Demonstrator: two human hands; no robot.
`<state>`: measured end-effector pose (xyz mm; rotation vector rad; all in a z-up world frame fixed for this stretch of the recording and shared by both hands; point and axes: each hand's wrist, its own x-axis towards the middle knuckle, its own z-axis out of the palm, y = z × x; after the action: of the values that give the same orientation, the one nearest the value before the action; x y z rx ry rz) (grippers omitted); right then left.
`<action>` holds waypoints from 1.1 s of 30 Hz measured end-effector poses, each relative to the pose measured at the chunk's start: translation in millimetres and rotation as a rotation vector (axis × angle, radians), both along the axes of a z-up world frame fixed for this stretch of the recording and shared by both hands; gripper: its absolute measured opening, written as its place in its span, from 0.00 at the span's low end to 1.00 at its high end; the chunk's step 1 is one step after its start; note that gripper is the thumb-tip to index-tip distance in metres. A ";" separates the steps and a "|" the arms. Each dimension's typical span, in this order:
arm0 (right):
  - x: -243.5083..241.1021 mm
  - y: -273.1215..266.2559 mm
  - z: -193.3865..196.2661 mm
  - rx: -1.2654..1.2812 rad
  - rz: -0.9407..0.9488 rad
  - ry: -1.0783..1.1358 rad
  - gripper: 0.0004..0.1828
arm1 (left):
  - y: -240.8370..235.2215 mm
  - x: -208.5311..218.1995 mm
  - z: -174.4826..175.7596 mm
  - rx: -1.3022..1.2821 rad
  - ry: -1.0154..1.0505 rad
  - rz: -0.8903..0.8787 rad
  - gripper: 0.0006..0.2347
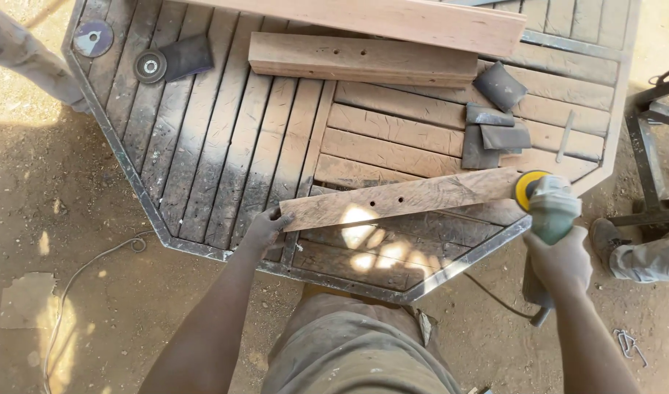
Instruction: Sanding a wooden plank using a handheld angle grinder with a sanding disc
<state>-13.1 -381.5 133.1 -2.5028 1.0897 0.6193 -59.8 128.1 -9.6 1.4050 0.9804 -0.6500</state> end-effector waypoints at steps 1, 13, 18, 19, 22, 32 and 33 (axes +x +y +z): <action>-1.9 -10.9 -0.8 0.001 -0.008 0.000 0.33 | -2.7 -2.0 -4.0 0.001 0.000 -0.008 0.30; -10.0 -3.5 2.6 0.133 -0.057 -0.133 0.39 | -7.8 51.9 -56.8 0.071 -0.035 0.185 0.27; -8.6 13.8 -13.6 0.070 -0.098 -0.112 0.39 | -16.9 42.6 -13.6 -0.004 0.059 0.366 0.21; -11.3 26.3 -14.7 0.070 -0.098 -0.109 0.39 | -25.7 38.7 17.0 -0.003 0.062 0.367 0.21; -17.4 77.2 -5.7 0.068 -0.037 -0.155 0.41 | -37.6 17.9 59.6 -0.232 -0.054 0.426 0.30; -30.2 273.7 20.3 0.332 0.365 -0.061 0.28 | 30.7 40.8 -104.5 -0.344 0.141 0.292 0.44; -33.3 283.1 8.5 0.298 0.513 -0.029 0.29 | 37.3 39.8 -133.9 -0.387 0.144 0.214 0.46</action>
<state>-46.4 -98.4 141.6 -2.5072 0.2998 0.8065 -20.0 165.4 -143.5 0.9102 1.0360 -0.7418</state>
